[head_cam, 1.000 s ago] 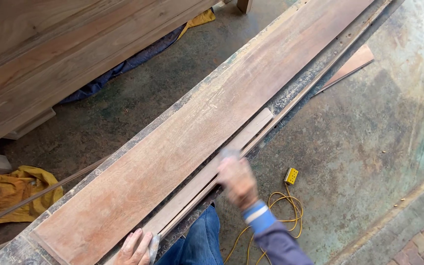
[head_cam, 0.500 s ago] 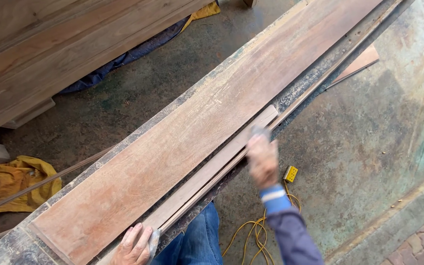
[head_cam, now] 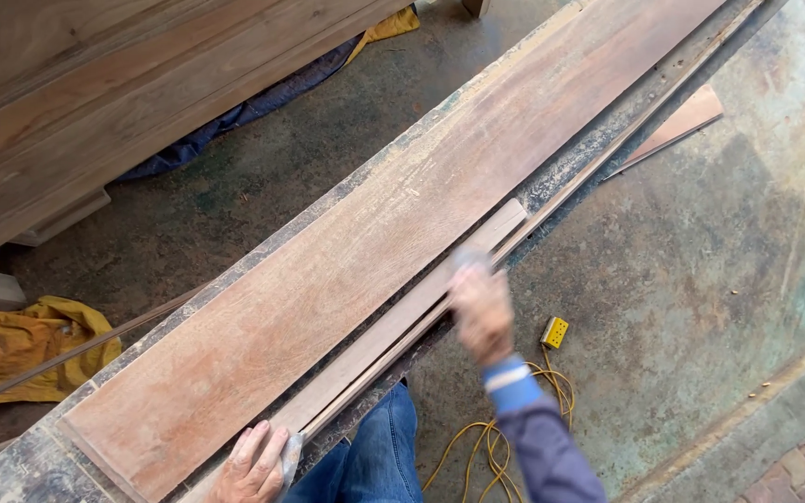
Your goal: Sand the surface of a wooden board using a small piece of sandpaper.
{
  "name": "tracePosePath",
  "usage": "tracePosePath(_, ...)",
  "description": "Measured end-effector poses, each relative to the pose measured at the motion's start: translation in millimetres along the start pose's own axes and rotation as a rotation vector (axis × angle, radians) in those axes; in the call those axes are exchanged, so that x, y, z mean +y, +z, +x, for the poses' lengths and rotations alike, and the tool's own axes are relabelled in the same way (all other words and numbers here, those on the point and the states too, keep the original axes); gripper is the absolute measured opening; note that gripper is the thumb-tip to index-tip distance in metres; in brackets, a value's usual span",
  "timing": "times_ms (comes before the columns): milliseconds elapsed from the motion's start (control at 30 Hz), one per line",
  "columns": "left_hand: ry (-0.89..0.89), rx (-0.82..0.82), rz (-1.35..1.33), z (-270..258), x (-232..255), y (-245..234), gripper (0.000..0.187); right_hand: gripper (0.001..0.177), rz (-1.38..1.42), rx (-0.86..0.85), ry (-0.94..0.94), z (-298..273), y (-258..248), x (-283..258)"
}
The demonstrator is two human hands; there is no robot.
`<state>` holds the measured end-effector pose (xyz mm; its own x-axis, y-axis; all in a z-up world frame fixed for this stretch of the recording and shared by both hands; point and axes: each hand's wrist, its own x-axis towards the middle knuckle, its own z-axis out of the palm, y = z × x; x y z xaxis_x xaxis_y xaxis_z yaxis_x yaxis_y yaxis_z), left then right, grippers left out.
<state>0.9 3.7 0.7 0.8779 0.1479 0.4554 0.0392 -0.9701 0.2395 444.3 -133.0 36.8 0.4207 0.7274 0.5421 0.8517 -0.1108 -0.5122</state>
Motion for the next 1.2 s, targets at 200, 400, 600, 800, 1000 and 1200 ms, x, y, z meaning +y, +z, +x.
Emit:
tracePosePath(200, 0.026, -0.062, -0.046, -1.9, -0.5, -9.8, 0.020, 0.027, -0.143, 0.119, 0.349, -3.1, 14.7, -57.8)
tracePosePath(400, -0.084, -0.227, -0.145, 33.9, 11.1, -45.6, 0.026, 0.025, 0.145, -0.220, 0.078, -69.9, 51.7, -222.5)
tracePosePath(600, -0.107, -0.271, -0.138, 60.4, 14.5, -65.9, 0.043, 0.027, -0.410, -0.005, 0.122, -27.0, 16.0, -12.7)
tracePosePath(800, -0.095, -0.270, -0.084, 53.6, 17.1, -64.4, 0.043, 0.021, 0.044, 0.024, 0.272, -40.5, 48.0, -189.0)
tracePosePath(1000, -0.104, -0.252, -0.105, 56.4, 17.3, -66.4, 0.045, 0.030, -0.041, -0.074, -0.043, -47.3, 45.2, -184.7)
tracePosePath(1200, -0.126, -0.278, -0.056, 59.7, 21.0, -70.9, 0.046, 0.028, -0.400, 0.142, 0.281, -31.4, 42.2, -65.6)
